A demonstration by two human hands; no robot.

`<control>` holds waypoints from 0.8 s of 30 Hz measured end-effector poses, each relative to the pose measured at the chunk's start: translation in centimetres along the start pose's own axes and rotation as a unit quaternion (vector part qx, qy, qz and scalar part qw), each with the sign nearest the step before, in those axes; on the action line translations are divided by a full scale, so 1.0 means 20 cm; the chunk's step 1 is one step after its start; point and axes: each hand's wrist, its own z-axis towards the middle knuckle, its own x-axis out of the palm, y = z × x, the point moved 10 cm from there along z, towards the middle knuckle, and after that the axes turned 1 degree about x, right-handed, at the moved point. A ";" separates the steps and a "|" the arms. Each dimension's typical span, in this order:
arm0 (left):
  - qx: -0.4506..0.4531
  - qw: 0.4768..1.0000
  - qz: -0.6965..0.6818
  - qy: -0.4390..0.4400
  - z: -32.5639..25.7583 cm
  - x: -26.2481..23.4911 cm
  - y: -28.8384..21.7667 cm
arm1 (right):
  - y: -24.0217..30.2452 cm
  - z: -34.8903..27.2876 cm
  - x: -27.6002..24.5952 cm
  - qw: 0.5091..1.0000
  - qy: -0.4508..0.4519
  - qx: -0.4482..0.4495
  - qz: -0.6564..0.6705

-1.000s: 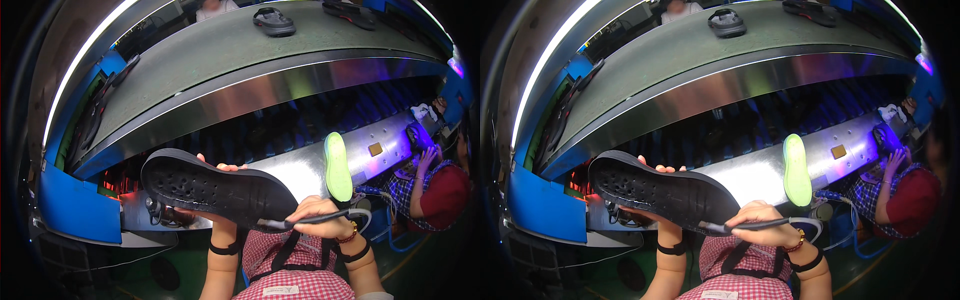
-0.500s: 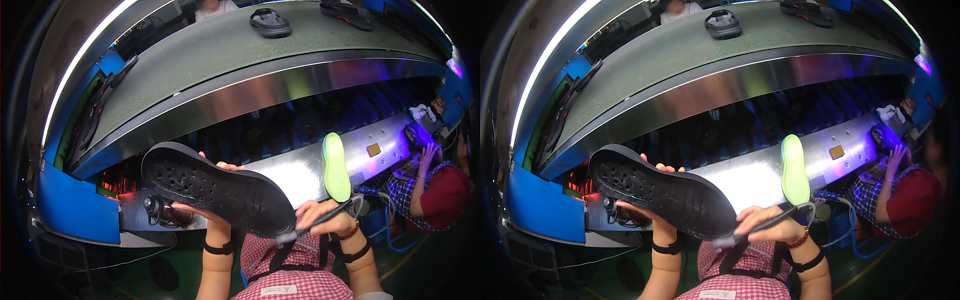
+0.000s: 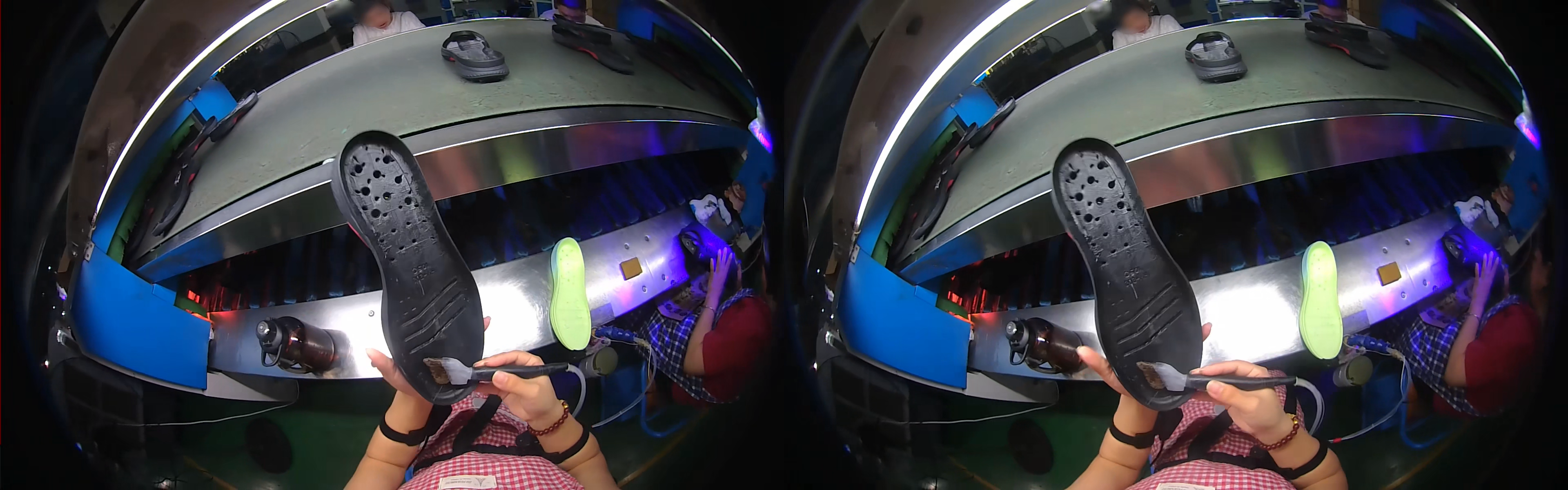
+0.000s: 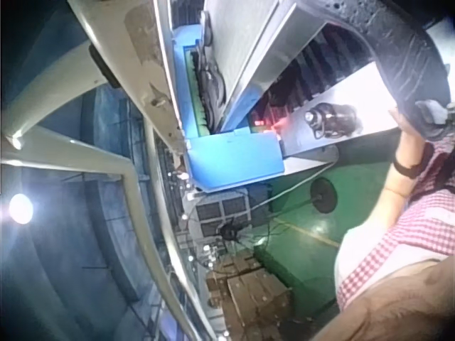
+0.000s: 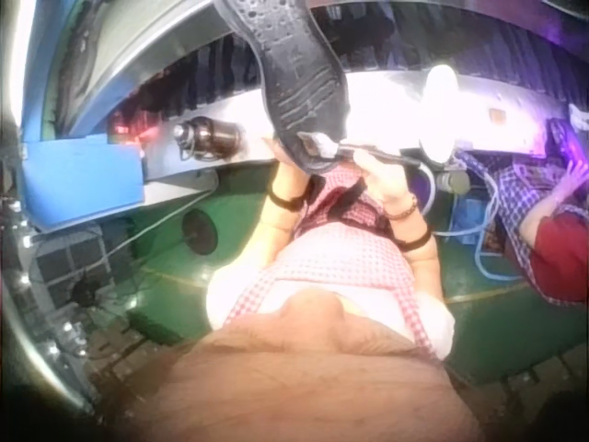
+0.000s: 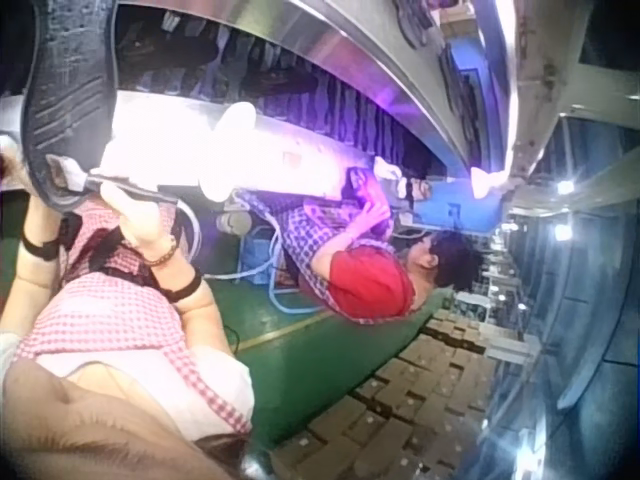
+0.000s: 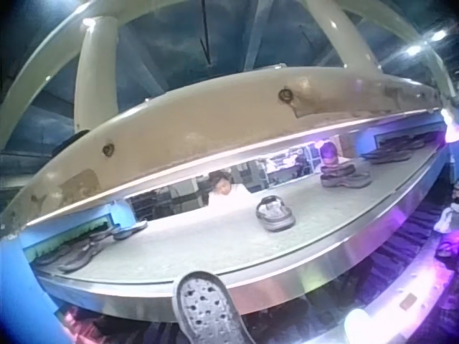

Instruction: Applying glue to the bottom of shoe soles using a brush at a production line station.

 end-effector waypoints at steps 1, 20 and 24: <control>0.001 1.000 0.001 -0.002 -0.01 -0.01 0.00 | 0.03 -0.02 -0.01 0.992 -0.020 -0.025 -0.119; -0.225 0.971 0.048 -0.069 -0.11 -0.24 0.10 | 0.14 -0.03 0.32 0.805 0.342 -0.022 -0.484; -0.288 0.952 0.027 -0.099 -0.13 -0.20 0.14 | 0.08 0.00 0.27 0.783 0.321 -0.031 -0.532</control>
